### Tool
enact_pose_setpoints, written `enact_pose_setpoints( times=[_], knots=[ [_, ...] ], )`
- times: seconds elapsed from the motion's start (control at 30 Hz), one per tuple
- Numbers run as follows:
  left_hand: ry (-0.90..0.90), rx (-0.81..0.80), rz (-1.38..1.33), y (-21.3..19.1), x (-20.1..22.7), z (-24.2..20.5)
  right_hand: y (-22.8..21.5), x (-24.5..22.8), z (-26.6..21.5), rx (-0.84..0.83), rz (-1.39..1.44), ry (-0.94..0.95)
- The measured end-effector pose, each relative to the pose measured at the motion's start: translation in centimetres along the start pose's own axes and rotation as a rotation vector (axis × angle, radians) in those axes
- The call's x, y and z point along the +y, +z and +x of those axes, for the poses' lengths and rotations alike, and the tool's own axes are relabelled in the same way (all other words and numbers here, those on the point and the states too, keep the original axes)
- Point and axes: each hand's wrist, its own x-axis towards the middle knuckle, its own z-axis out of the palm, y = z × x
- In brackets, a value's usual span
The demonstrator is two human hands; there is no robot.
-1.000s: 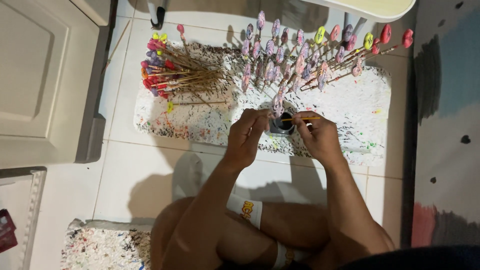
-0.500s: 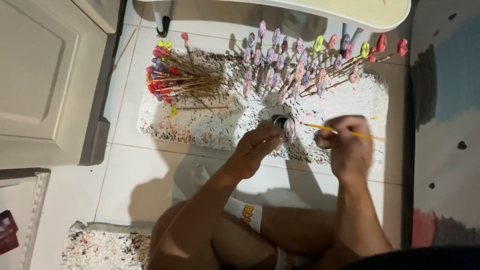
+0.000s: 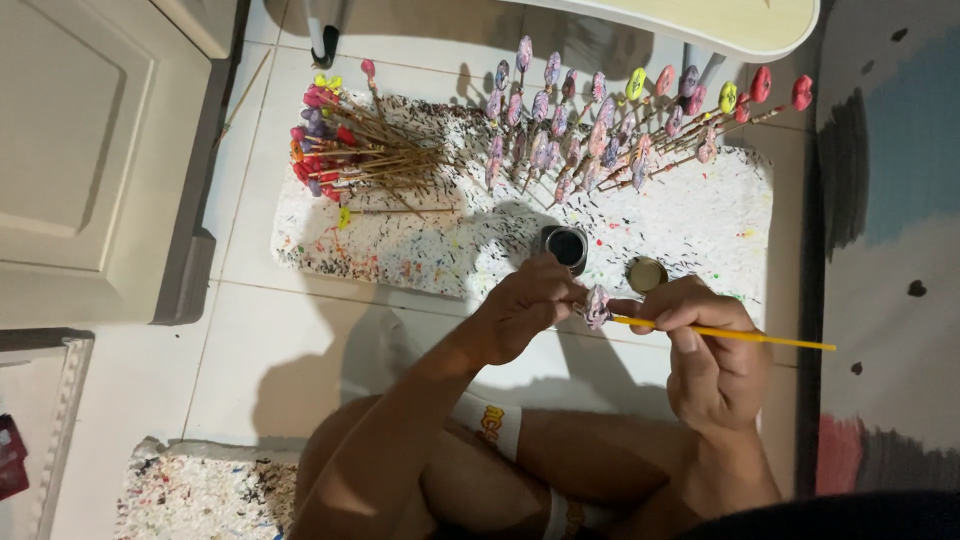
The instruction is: Painting small decorative craft items on sticks using a brush and a small container of paint.
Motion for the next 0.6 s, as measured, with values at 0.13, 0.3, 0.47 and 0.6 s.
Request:
enact_pose_setpoints(
  times=[0.13,0.3,0.47,0.6],
  knots=[
    [0.012,-0.017,0.013,-0.1,0.4,0.2,0.4,-1.3,1.0,-0.039,-0.058,0.017],
    [-0.018,-0.046,0.003,-0.2,1.2,0.3,0.5,-1.8,1.5,-0.095,-0.178,-0.048],
    [-0.025,-0.053,-0.002,-0.3,1.5,0.4,0.5,-1.8,1.4,-0.094,-0.172,-0.050],
    [-0.014,-0.034,-0.012,-0.1,1.2,0.2,0.7,-2.2,1.8,-0.116,-0.216,-0.048]
  ],
)
